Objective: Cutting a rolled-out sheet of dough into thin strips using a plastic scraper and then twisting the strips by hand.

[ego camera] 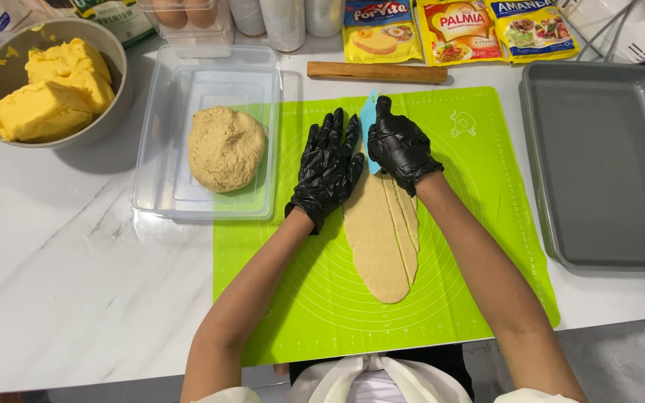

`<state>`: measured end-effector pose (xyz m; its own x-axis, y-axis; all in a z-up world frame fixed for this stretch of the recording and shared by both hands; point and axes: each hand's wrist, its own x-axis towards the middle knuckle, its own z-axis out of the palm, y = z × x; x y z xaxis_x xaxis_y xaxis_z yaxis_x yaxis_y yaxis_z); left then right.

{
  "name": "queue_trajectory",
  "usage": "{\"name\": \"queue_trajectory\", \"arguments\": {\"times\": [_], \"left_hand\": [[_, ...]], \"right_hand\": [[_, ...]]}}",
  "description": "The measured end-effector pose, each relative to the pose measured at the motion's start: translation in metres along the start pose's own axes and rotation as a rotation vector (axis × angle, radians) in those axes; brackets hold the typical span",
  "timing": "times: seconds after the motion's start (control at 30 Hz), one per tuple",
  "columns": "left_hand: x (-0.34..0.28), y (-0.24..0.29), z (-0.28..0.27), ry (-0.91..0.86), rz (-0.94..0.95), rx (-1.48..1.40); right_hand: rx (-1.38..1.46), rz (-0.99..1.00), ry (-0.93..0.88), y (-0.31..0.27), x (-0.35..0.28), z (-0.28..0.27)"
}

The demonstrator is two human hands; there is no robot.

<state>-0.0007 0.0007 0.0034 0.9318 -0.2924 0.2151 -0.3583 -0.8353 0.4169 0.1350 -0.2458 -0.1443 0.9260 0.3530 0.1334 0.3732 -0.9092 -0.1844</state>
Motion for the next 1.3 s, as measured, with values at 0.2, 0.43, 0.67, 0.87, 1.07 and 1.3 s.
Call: {"name": "queue_trajectory", "arguments": {"times": [0.2, 0.43, 0.67, 0.87, 1.07, 1.3], "left_hand": [[0.001, 0.003, -0.005, -0.044, -0.001, 0.053], [0.002, 0.002, -0.003, -0.040, -0.004, 0.047], [0.002, 0.005, -0.007, -0.049, -0.004, 0.056], [0.006, 0.004, -0.007, -0.087, -0.007, 0.043], [0.005, 0.007, -0.012, -0.117, -0.031, 0.023], [0.005, 0.012, -0.020, -0.133, -0.067, -0.014]], "right_hand": [[-0.052, -0.068, 0.041, -0.009, -0.005, -0.011], [-0.135, -0.127, 0.070, -0.002, -0.006, -0.009], [-0.217, -0.115, 0.152, -0.067, -0.021, -0.064], [-0.205, -0.086, 0.158, -0.104, -0.032, -0.103], [-0.171, -0.089, 0.130, -0.109, -0.020, -0.109], [-0.121, -0.033, 0.020, -0.113, 0.024, -0.117]]}}
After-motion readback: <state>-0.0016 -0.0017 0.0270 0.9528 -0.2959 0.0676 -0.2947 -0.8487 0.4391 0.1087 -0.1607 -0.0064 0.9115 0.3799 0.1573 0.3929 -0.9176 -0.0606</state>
